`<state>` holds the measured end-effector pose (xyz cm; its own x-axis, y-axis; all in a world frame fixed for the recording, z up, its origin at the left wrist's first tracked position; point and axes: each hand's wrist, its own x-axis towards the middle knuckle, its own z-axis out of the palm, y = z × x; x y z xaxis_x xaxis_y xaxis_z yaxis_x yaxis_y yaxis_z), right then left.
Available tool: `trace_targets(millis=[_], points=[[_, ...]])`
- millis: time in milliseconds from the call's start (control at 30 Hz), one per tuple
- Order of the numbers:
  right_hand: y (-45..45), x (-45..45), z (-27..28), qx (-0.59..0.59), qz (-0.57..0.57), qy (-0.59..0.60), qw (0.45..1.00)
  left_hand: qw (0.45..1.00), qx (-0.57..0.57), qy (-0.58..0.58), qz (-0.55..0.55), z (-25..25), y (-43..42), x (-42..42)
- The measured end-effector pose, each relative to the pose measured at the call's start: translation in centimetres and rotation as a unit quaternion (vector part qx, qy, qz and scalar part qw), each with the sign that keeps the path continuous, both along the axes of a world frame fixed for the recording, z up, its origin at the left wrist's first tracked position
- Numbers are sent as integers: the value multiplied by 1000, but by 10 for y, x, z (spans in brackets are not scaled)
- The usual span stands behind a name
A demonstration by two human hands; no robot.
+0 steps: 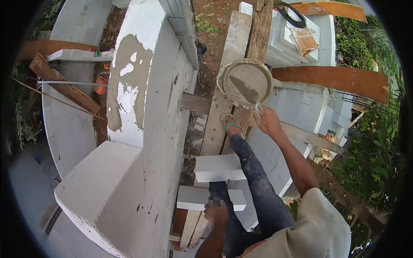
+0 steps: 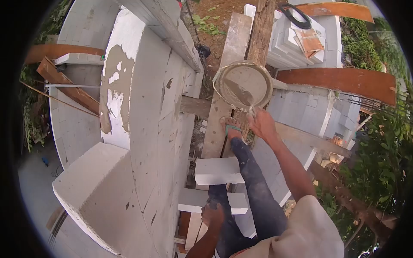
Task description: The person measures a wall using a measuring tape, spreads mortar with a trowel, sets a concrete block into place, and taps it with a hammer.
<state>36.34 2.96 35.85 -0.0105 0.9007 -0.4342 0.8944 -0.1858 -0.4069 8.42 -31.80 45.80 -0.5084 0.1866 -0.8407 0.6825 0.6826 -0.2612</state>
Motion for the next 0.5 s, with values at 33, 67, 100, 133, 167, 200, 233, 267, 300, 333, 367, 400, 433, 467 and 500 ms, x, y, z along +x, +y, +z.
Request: trace_targets(millis=[33, 67, 100, 133, 167, 200, 233, 267, 300, 333, 367, 400, 433, 467, 500], points=[[14, 21, -29, -38, -25, -17, 999, 1000, 0, 17, 10, -3, 3, 3], [25, 37, -54, -76, -49, -32, 995, 1000, -6, 11, 5, -2, 4, 3], [30, 56, -92, -40, -44, -38, 998, 1000, 2, 14, -2, -2, 5, 4], [31, 70, -125, -2, -37, -42, 998, 1000, 10, 19, -8, -2, 6, 3], [33, 71, -143, -6, -39, -44, 998, 1000, 7, 17, -10, -2, 6, 3], [39, 65, -157, -2, -67, -75, 995, 1000, 2, 18, -14, -2, 7, 3], [44, 61, -165, 2, -94, -105, 990, 1000, -3, 19, -17, -5, 8, 4], [41, 63, -167, -1, -95, -103, 990, 1000, -6, 21, -17, -6, 8, 5], [35, 67, -166, -38, -102, -50, 993, 1000, -2, 14, -19, -4, 8, 4], [35, 67, -160, -72, -107, 3, 992, 1000, 4, 7, -19, -4, 8, 4], [32, 57, -123, -120, -203, 94, 967, 1000, 6, 10, -17, -4, 7, 4], [24, 38, -73, -165, -290, 186, 924, 1000, 1, 11, -18, -5, 7, 4], [13, 29, -53, -157, -284, 219, 920, 1000, -1, 15, -14, -7, 9, 5], [2, 20, -38, -154, -273, 255, 915, 1000, 2, 28, -1, -6, 14, 6], [-6, 5, -20, -123, -247, 309, 910, 1000, 0, 14, -4, -3, 20, 6]])
